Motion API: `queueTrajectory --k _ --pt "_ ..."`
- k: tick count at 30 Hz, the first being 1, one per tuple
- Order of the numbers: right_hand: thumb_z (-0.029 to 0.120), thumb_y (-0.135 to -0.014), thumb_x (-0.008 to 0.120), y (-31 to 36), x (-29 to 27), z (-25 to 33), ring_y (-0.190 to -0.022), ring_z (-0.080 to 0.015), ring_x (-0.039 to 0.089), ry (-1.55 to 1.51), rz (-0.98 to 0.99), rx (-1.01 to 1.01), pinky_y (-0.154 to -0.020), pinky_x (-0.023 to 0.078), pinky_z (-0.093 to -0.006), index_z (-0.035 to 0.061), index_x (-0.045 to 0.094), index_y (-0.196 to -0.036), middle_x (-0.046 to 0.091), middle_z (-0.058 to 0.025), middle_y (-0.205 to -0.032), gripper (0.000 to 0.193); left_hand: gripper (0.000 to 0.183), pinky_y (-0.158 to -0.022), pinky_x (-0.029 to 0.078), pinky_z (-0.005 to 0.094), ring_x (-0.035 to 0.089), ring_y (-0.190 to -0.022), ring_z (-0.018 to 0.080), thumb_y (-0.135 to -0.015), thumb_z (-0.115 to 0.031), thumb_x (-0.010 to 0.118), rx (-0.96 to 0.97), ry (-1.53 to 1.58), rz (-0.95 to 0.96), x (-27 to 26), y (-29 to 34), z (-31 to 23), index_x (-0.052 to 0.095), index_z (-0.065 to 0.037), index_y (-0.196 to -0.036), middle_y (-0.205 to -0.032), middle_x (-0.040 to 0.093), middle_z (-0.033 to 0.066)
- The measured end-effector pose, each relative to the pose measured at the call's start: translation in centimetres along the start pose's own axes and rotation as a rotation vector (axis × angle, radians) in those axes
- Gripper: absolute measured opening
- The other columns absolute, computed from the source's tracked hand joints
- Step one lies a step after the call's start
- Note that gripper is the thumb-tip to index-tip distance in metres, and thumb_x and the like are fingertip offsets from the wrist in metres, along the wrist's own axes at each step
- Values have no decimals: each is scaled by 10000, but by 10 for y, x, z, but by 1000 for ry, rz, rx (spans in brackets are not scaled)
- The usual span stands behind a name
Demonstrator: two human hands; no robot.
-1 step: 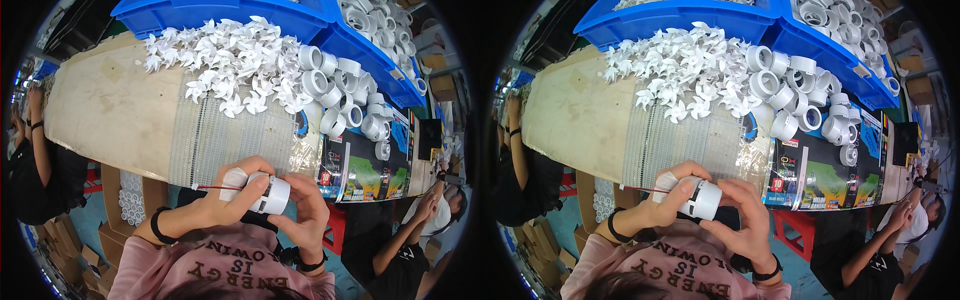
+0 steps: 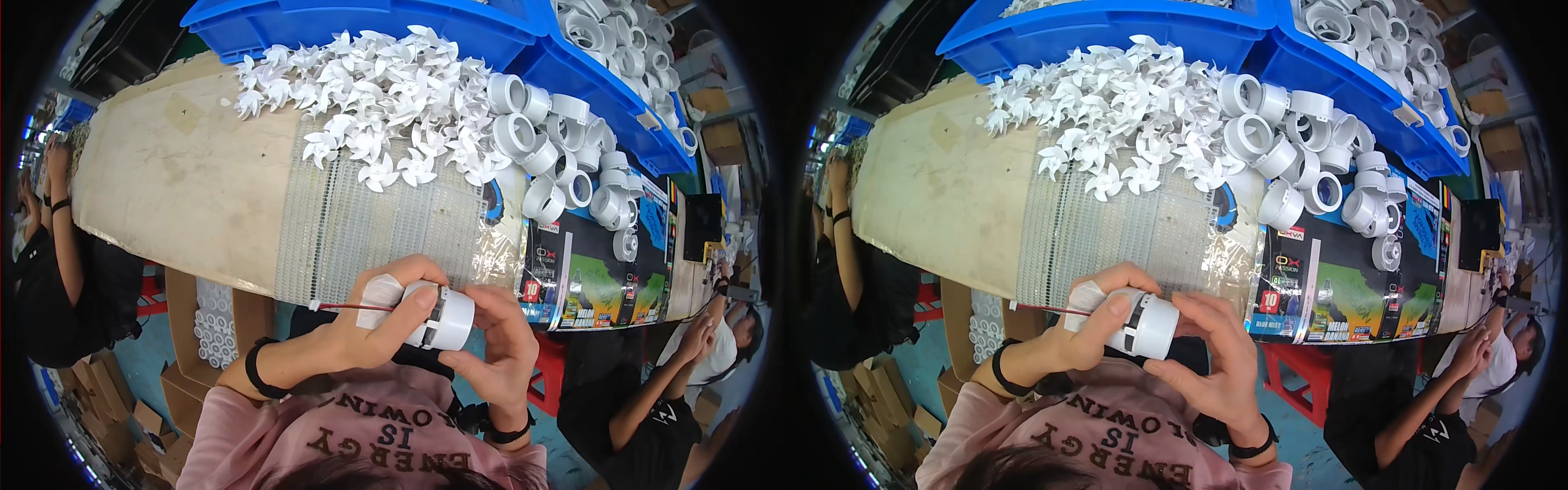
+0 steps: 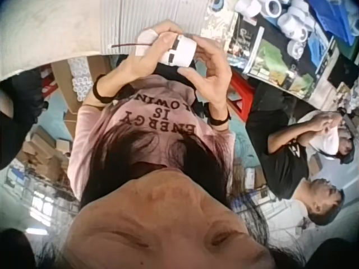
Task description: Assembling small plastic fan blades and cylinders at a factory workbench.
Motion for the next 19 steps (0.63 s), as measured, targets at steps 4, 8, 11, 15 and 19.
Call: queueTrajectory --k 4,8,11,15,19 --pt "60 -660 823 4 -7 3 -992 -226 602 147 3 -32 -860 507 -320 -59 499 -1229 548 -159 -1100 665 465 -701 458 282 582 -784 149 -917 -374 414 -104 -76 30 -2 3 -1 570 44 -1046 -874 624 116" --pt "68 -655 830 5 -3 2 -969 -210 602 22 -22 25 -838 506 -310 -55 503 -1227 551 -155 -1094 670 324 -637 465 312 589 -717 180 -916 -244 481 57 -47 -26 -1 3 -10 563 40 -1049 -819 615 156" --pt "97 -648 842 8 -2 -2 -909 -189 603 10 -20 -6 -808 503 -289 -52 510 -1217 554 -149 -1092 675 340 -621 476 319 613 -702 201 -905 -262 489 99 -144 -2 2 4 -16 565 43 -1035 -814 623 175" --pt "138 -639 855 7 -1 1 -860 -206 607 137 45 -77 -793 498 -294 -40 524 -1204 559 -145 -1092 678 345 -577 474 320 613 -644 220 -890 -276 501 77 -106 -11 1 10 -11 572 36 -1018 -776 616 173" --pt "181 -657 848 14 0 7 -884 -234 604 156 50 -129 -802 494 -311 -3 536 -1216 556 -145 -1139 667 357 -567 476 325 615 -640 223 -892 -299 500 194 -126 -8 4 13 -16 577 26 -1019 -775 619 167"
Point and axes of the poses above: each hand's wrist, its own y-axis away from the middle knuckle, its own x-axis out of the palm, z = x × y, the point moved 7 cm from there along -y, towards the middle knuckle
